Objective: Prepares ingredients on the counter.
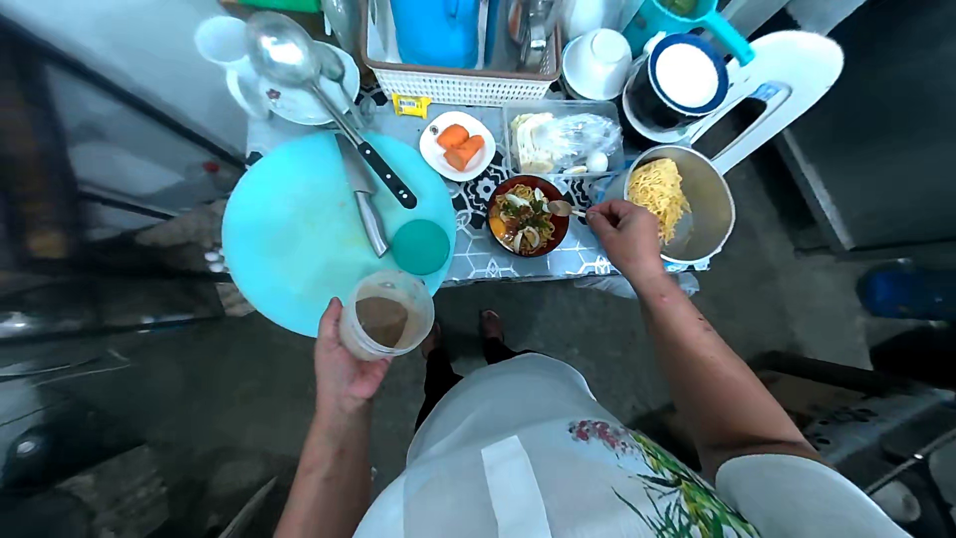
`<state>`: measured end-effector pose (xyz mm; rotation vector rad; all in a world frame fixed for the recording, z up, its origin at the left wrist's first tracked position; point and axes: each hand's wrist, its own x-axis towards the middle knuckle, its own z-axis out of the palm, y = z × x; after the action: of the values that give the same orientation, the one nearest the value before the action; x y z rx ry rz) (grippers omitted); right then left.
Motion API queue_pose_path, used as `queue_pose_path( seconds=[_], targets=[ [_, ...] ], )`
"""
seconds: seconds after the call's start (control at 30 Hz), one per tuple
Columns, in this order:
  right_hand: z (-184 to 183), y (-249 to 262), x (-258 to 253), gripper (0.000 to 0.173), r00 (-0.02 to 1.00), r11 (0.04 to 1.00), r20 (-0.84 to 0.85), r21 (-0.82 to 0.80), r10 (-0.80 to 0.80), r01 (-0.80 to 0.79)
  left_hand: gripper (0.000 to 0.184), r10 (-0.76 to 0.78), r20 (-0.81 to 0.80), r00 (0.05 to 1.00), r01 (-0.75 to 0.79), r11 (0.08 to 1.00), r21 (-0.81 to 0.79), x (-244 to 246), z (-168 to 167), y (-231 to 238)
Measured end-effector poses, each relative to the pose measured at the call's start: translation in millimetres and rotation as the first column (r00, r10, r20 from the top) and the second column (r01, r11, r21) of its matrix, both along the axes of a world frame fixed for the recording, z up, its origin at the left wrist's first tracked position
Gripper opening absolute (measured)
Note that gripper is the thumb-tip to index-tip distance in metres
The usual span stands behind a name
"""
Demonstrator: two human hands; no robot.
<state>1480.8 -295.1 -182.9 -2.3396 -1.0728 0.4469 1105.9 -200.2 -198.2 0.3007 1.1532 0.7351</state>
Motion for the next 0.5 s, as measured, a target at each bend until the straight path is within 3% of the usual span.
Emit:
queue_pose_path(
  seconds=[0.13,0.23,0.33,0.4,0.5],
  targets=[
    [-18,-3,-1,0.018,0.895,0.964,0.372,0.002,0.246,-0.266,0.058,0.048,0.006,0.999,-0.048,0.999,-0.005,1,2,-13],
    [-25,-4,0,0.019,0.769,0.931,0.566,0.003,0.299,-0.364,0.056,0.103,-0.021,0.994,-0.103,0.995,-0.002,0,2,-22],
    [3,0,-20,0.019,0.842,0.903,0.434,0.129,0.319,-0.409,0.055,0.145,-0.067,0.987,-0.145,0.989,-0.001,-1,-1,-31],
    [28,7,-53,0.017,0.864,0.843,0.250,0.220,0.437,-0.491,0.057,0.155,-0.083,0.984,-0.159,0.987,-0.032,-3,-6,-35],
    [38,23,-114,0.015,0.715,0.669,0.086,0.292,0.693,-0.683,0.056,0.174,-0.047,0.984,-0.178,0.978,-0.110,-6,-11,-38]
  ],
)
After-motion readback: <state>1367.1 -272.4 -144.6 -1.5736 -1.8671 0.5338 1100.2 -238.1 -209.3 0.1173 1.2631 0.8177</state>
